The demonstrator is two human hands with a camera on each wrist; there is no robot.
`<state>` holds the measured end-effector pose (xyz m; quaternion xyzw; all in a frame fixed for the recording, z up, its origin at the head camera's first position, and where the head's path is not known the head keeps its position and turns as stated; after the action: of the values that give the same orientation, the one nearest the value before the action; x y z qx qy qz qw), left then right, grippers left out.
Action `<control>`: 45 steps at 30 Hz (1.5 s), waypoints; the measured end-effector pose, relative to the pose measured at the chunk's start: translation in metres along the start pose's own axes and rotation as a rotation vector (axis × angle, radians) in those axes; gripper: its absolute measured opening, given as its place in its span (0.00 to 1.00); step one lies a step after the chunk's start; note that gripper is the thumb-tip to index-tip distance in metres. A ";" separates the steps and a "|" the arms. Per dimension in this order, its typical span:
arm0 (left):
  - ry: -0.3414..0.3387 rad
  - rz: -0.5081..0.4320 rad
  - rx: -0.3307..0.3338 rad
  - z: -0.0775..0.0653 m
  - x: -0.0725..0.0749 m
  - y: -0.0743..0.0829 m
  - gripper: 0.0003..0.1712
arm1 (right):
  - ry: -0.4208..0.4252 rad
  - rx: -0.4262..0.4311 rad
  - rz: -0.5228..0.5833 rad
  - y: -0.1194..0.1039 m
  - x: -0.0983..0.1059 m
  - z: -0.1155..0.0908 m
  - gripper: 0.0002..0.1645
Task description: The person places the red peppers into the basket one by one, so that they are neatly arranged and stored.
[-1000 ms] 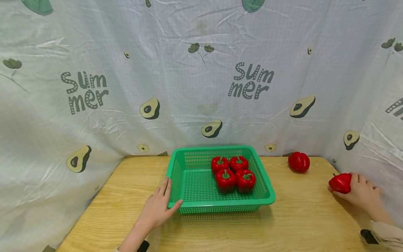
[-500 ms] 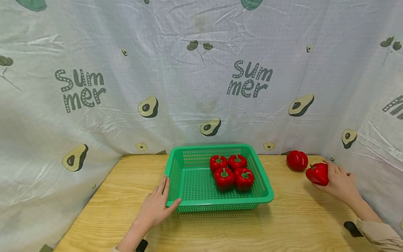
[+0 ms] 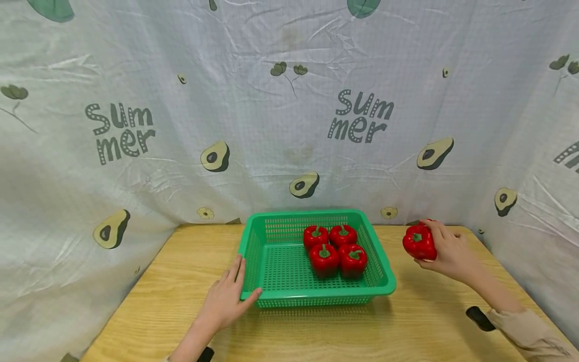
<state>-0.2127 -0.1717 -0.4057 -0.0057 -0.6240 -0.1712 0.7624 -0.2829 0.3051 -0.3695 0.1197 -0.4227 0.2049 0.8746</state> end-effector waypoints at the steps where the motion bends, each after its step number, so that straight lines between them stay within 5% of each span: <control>1: 0.002 0.001 -0.001 0.000 0.000 0.000 0.46 | 0.003 0.011 0.009 -0.004 0.001 0.004 0.55; 10: 0.018 -0.002 -0.003 0.000 0.001 0.000 0.46 | -0.048 0.028 0.029 -0.040 0.008 0.036 0.49; 28: -0.003 0.002 0.008 -0.003 0.000 0.000 0.46 | -0.062 0.219 0.106 -0.114 -0.003 0.089 0.49; 45: 0.003 0.001 0.003 -0.002 0.000 0.001 0.46 | -0.184 0.206 0.190 -0.162 -0.033 0.136 0.45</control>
<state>-0.2102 -0.1712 -0.4057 -0.0047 -0.6230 -0.1700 0.7635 -0.3204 0.1011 -0.3180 0.1867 -0.4870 0.3171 0.7921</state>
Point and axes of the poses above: each hand's wrist, its own z-axis towards the middle knuckle, its own x-axis out of the back of the hand, y = z × x, the point moved 2 cm from there along z, towards the middle knuckle, and after that the axes turned 2 degrees about -y, right-handed, at the moved point
